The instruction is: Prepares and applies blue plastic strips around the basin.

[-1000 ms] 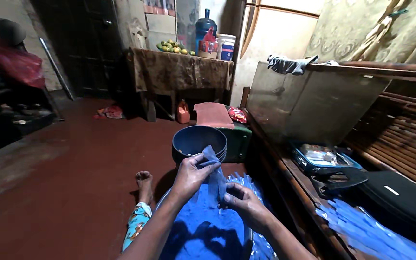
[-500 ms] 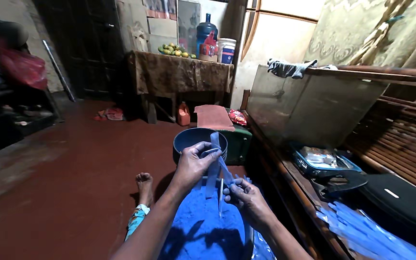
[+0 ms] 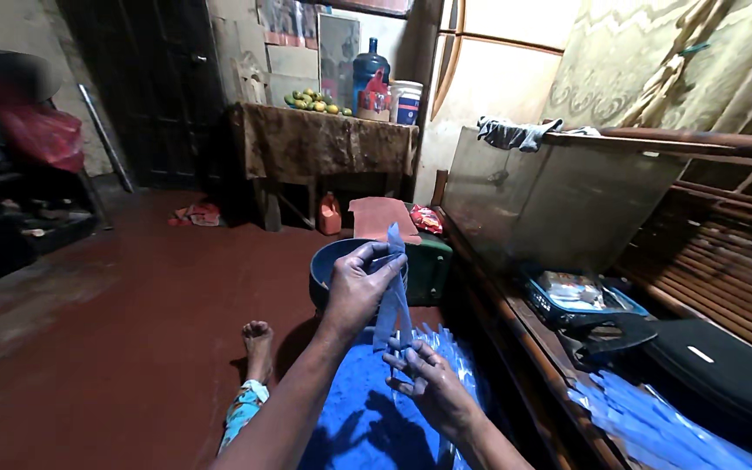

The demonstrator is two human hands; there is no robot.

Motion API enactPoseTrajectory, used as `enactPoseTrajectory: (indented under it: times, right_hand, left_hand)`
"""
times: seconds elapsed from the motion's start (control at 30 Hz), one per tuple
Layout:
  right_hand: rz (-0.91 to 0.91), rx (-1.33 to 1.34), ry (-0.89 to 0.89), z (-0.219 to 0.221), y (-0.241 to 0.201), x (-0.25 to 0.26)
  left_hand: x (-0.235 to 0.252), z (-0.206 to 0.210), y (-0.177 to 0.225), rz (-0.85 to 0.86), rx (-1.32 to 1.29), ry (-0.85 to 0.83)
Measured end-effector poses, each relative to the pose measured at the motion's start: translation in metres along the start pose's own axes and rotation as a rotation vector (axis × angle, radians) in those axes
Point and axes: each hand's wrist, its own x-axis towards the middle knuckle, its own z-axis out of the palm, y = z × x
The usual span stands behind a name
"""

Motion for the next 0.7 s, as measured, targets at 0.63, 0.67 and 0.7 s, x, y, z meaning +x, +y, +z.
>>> enactPoseTrajectory:
  times: [0.63, 0.67, 0.7]
  right_hand:
    - [0.063, 0.048, -0.202, -0.001, 0.000, -0.003]
    - [0.081, 0.054, -0.231, 0.000, 0.004, -0.002]
    - [0.092, 0.057, -0.235, 0.003, 0.006, -0.001]
  left_hand:
    - [-0.005, -0.021, -0.016, -0.022, -0.050, 0.178]
    - [-0.006, -0.019, -0.015, -0.026, -0.066, 0.156]
    - [-0.006, -0.016, -0.014, -0.025, -0.082, 0.138]
